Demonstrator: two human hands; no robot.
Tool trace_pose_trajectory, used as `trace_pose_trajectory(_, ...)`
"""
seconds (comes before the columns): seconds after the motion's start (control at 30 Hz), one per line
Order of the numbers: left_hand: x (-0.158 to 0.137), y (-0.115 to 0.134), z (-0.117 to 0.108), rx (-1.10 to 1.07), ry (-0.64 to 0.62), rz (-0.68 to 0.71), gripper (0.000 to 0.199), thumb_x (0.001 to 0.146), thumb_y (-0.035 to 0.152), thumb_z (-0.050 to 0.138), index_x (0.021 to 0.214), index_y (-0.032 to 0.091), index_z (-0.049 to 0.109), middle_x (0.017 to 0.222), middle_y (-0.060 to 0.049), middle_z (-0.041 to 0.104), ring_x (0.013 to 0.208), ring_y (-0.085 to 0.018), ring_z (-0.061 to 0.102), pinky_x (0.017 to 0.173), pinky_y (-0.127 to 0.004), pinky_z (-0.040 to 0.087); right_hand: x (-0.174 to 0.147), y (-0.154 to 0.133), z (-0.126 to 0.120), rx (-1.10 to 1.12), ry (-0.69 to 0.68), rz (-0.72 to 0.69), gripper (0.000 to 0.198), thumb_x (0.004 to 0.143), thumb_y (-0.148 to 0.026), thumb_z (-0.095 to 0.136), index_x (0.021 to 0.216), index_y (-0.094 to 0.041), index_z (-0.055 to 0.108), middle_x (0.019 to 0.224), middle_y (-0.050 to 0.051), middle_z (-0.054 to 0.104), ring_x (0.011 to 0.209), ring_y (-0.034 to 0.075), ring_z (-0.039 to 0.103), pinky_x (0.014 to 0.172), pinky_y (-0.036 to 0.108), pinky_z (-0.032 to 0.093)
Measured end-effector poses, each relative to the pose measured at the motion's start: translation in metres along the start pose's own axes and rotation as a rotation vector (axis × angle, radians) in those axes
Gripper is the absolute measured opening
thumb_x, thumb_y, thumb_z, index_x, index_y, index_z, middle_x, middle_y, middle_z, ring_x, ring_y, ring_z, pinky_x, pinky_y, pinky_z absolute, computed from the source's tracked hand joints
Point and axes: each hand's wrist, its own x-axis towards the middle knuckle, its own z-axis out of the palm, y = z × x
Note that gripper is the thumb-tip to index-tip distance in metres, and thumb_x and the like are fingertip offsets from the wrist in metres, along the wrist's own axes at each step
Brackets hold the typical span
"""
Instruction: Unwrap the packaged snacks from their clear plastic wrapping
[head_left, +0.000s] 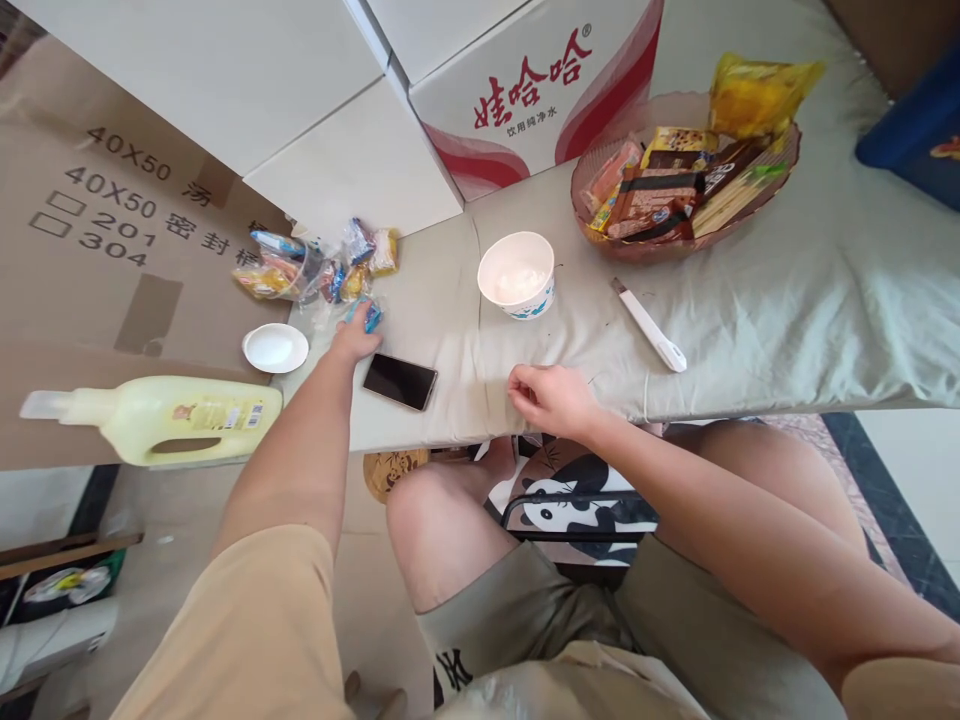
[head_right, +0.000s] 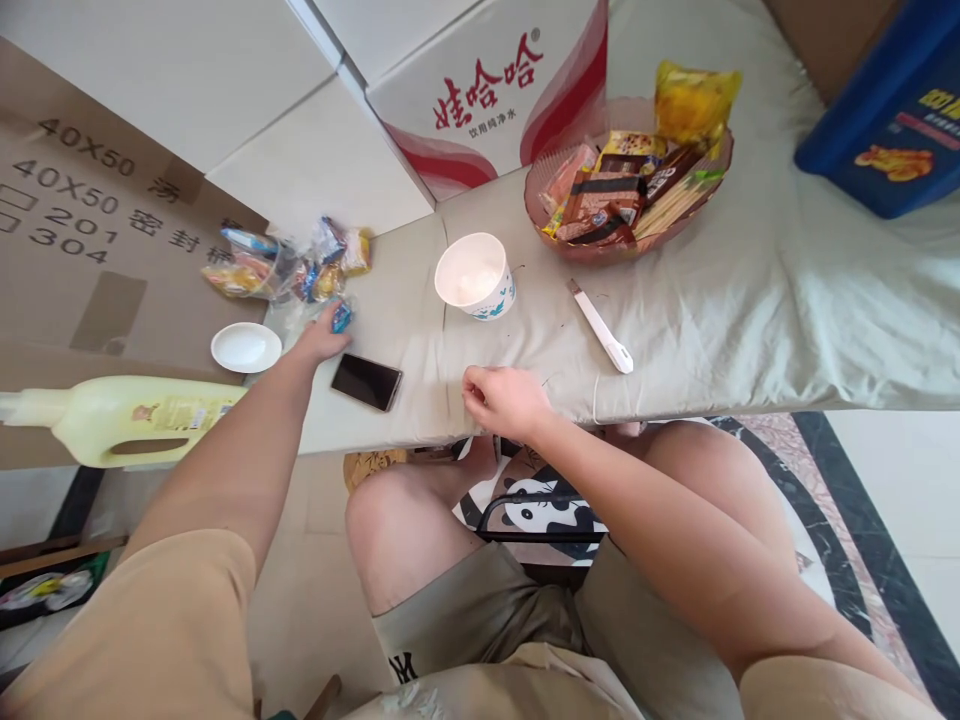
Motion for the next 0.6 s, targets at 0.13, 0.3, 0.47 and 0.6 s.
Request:
trace_pose_trajectory(0.13, 0.022, 0.008, 0.003, 0.019, -0.024, 0.013, 0.085, 0.055, 0.015, 0.069, 0.138, 0.019, 0.05, 0.145, -0.016, 0.047, 0.144, -0.038, 0.031, 0.117, -0.051, 0.032, -0.001, 0.001, 0.001, 0.002, -0.004, -0.006, 0.015, 0.089, -0.027, 0.047, 0.089, -0.021, 0.061, 0.079, 0.002, 0.07, 0.068, 0.015, 0.058, 0.058, 0.027, 0.028)
trace_pose_trajectory(0.3, 0.021, 0.009, 0.0, -0.013, -0.002, -0.013, 0.055, 0.055, 0.013, 0.065, 0.11, 0.02, 0.062, 0.125, -0.015, 0.055, 0.123, -0.035, 0.051, 0.111, -0.048, 0.039, 0.0, 0.001, 0.003, -0.02, -0.001, -0.003, 0.017, 0.089, -0.028, 0.047, 0.09, -0.021, 0.062, 0.078, 0.002, 0.07, 0.068, 0.016, 0.058, 0.058, 0.027, 0.028)
trace_pose_trajectory(0.47, -0.006, 0.012, -0.009, -0.181, 0.073, 0.008, 0.045, 0.063, 0.017, 0.061, 0.107, 0.023, 0.053, 0.099, -0.006, 0.057, 0.099, -0.025, 0.061, 0.094, -0.042, 0.051, -0.002, 0.001, 0.003, -0.018, -0.005, -0.019, 0.017, 0.089, -0.027, 0.047, 0.09, -0.021, 0.063, 0.081, 0.003, 0.07, 0.069, 0.016, 0.058, 0.059, 0.027, 0.029)
trace_pose_trajectory(0.6, -0.049, 0.034, -0.017, -0.729, -0.016, 0.026, 0.051, 0.068, 0.02, 0.06, 0.115, 0.028, 0.04, 0.099, -0.002, 0.056, 0.079, -0.017, 0.066, 0.069, -0.032, 0.053, -0.009, 0.004, 0.001, 0.023, 0.0, -0.05, 0.016, 0.087, -0.026, 0.048, 0.089, -0.02, 0.062, 0.078, 0.003, 0.069, 0.068, 0.016, 0.058, 0.06, 0.027, 0.031)
